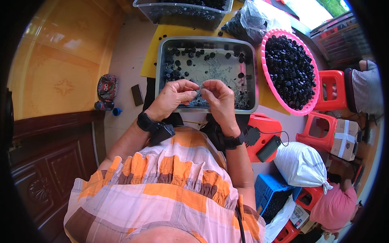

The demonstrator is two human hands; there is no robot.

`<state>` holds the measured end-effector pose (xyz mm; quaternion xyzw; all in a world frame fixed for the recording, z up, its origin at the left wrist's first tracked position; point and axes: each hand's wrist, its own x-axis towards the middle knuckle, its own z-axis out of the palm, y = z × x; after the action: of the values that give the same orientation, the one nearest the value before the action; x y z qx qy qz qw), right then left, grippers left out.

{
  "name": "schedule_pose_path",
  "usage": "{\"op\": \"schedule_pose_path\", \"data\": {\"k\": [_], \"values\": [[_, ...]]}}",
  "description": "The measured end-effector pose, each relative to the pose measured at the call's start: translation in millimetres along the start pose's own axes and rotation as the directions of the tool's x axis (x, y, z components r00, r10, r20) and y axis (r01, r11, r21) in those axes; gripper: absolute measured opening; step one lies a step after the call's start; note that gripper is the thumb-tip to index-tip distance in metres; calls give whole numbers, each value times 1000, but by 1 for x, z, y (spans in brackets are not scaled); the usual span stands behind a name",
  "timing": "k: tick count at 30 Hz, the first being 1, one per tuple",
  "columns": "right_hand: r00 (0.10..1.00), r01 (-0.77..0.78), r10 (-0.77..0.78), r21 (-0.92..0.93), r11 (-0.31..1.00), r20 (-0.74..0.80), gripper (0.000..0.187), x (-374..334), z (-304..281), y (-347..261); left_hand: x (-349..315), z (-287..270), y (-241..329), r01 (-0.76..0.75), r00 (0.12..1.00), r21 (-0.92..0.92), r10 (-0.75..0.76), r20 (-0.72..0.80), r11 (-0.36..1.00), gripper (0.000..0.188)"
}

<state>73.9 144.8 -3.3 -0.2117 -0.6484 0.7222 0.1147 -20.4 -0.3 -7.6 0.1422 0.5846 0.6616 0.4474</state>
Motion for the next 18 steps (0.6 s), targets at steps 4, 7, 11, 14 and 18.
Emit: {"op": "schedule_pose_path", "data": {"k": [4,7,11,14,18], "values": [[998,58,-57,-12,998,22,15,-3,4,0,-1,2,-1,-51,999,27,51,6,998,12],[995,88,-86,-25,996,50,16,-4,7,2,-1,-1,-2,-74,997,38,75,-19,997,9],[983,180,-183,-201,963,6,15,-4,9,5,-1,-5,-1,-46,998,-13,45,-35,999,9],[981,184,-193,-209,960,-21,15,-6,8,5,-3,-4,4,-5,1000,-84,4,-17,996,13],[996,91,-91,-19,996,-24,16,-9,11,2,-9,-7,4,-28,1000,-185,27,-7,982,19]]}}
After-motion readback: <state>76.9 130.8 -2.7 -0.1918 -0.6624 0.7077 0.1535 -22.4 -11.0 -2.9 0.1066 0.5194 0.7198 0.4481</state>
